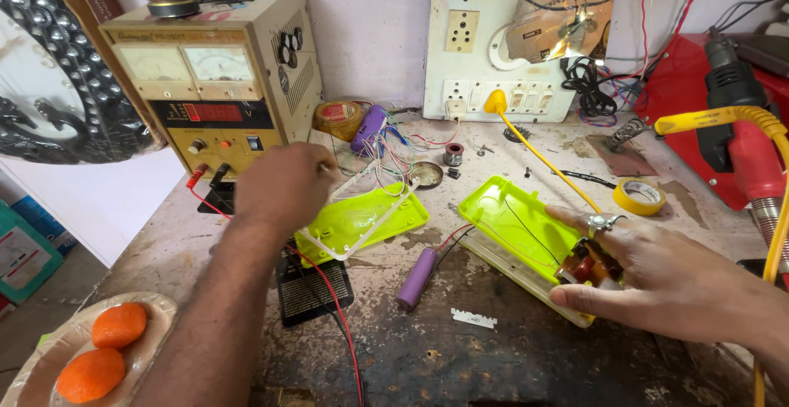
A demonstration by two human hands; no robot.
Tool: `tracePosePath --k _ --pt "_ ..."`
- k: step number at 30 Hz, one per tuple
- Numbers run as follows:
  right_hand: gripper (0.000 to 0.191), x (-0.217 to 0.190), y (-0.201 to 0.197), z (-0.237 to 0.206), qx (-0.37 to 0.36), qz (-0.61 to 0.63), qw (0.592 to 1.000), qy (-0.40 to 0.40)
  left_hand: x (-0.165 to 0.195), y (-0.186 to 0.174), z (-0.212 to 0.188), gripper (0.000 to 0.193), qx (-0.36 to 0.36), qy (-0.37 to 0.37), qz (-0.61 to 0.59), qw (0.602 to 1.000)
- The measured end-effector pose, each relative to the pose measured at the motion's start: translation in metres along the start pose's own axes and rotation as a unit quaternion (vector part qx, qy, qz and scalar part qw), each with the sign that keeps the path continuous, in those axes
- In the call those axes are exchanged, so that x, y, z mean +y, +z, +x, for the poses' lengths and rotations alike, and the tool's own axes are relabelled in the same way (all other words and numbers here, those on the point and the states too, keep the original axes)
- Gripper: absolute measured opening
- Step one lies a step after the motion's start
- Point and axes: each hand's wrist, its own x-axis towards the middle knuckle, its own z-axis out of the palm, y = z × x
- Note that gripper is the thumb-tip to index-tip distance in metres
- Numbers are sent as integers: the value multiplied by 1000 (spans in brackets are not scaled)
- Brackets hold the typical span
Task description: The person solders a wire on a small circuit board, then solders a wire to a cylindrical battery and connects the battery to the board. They place the assembled circuit and battery into a green plastic lamp housing, close it, and test it with a bench power supply before setting it down and picking up a phone battery.
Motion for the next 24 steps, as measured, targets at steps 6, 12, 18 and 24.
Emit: tracePosePath --k 6,12,18,24 --pt "114 10 6 7 38 -106 993 34 0 19 1 36 -25 63 57 996" --pt "105 15 9 12 126 -108 986 -16 1 21 7 30 -26 14 71 997" --pt "93 18 9 12 68 -88 992 64 4 13 3 16 -1 -25 27 999" --pt "98 22 12 13 166 -62 982 -59 9 4 -2 10 164 4 -16 986"
